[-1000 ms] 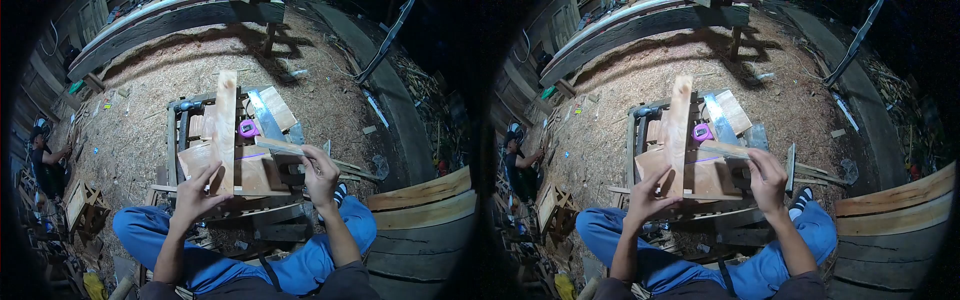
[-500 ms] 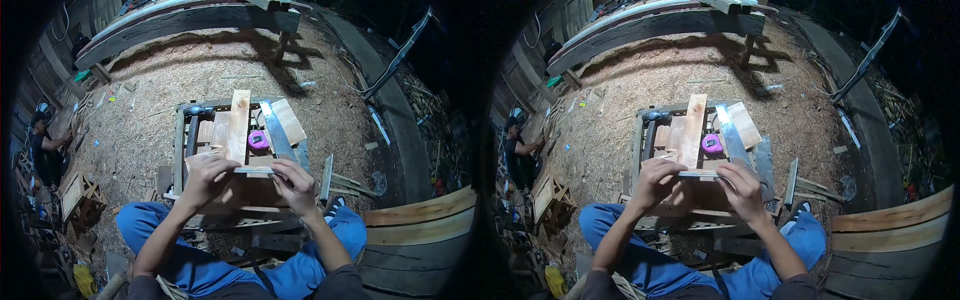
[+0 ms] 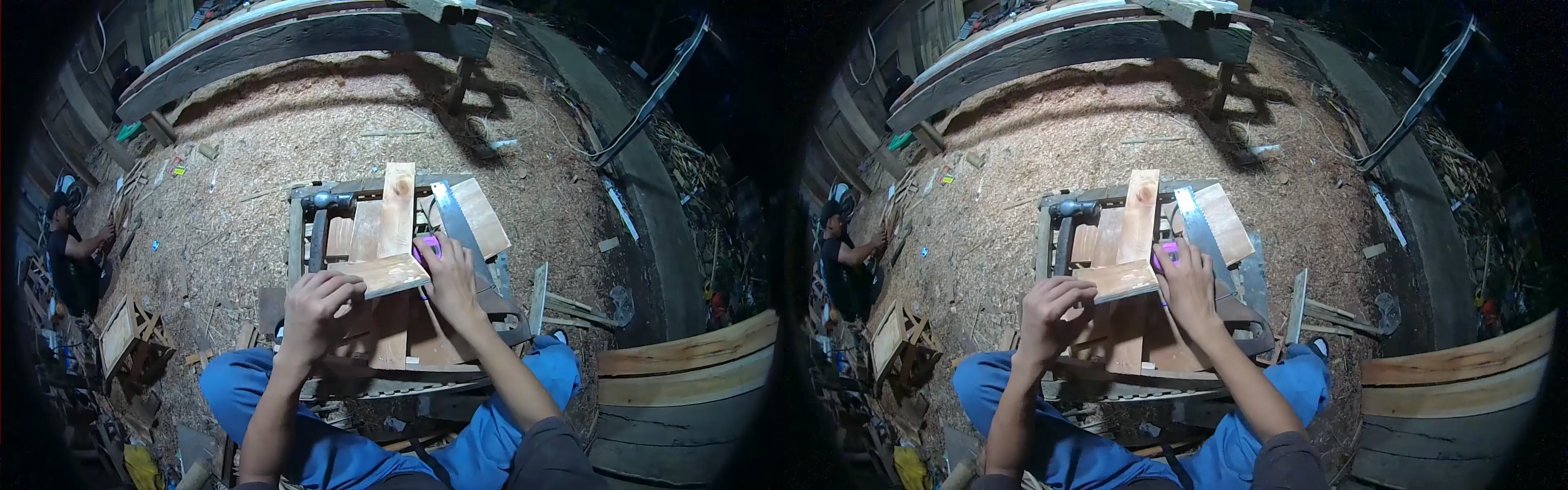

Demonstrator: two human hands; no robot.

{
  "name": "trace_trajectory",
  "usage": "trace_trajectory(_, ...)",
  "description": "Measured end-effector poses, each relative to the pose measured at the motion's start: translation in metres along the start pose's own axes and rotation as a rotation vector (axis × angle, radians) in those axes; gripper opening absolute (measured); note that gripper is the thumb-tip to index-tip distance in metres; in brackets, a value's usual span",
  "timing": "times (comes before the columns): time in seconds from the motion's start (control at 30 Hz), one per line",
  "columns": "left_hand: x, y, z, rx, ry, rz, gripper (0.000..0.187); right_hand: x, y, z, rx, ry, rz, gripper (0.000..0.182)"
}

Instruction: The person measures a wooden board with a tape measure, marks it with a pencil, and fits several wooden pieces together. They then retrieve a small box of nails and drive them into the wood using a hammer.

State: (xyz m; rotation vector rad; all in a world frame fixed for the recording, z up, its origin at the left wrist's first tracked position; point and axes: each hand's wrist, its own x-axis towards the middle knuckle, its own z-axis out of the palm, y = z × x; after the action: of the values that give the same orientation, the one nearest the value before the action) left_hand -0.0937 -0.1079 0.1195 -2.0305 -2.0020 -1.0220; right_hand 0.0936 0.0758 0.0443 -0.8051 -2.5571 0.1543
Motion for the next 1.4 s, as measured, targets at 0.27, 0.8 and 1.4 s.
trace_trajectory(0.27, -0.001, 0.004, 0.015, -0.092, -0.015, 0.093, 0.032, -0.009, -0.001, -0.05, 0.289, 0.153, 0.192, 0.067)
trace_trajectory(0.8, -0.006, 0.073, 0.073, -0.765, -0.052, -0.096, 0.03, -0.094, 0.002, -0.119, 0.937, 0.172, 0.225, 0.067)
trace_trajectory(1.4, -0.019, 0.056, 0.053, -0.481, -0.06, 0.082, 0.042, -0.071, -0.034, -0.107, 0.573, 0.21, -0.345, 0.044)
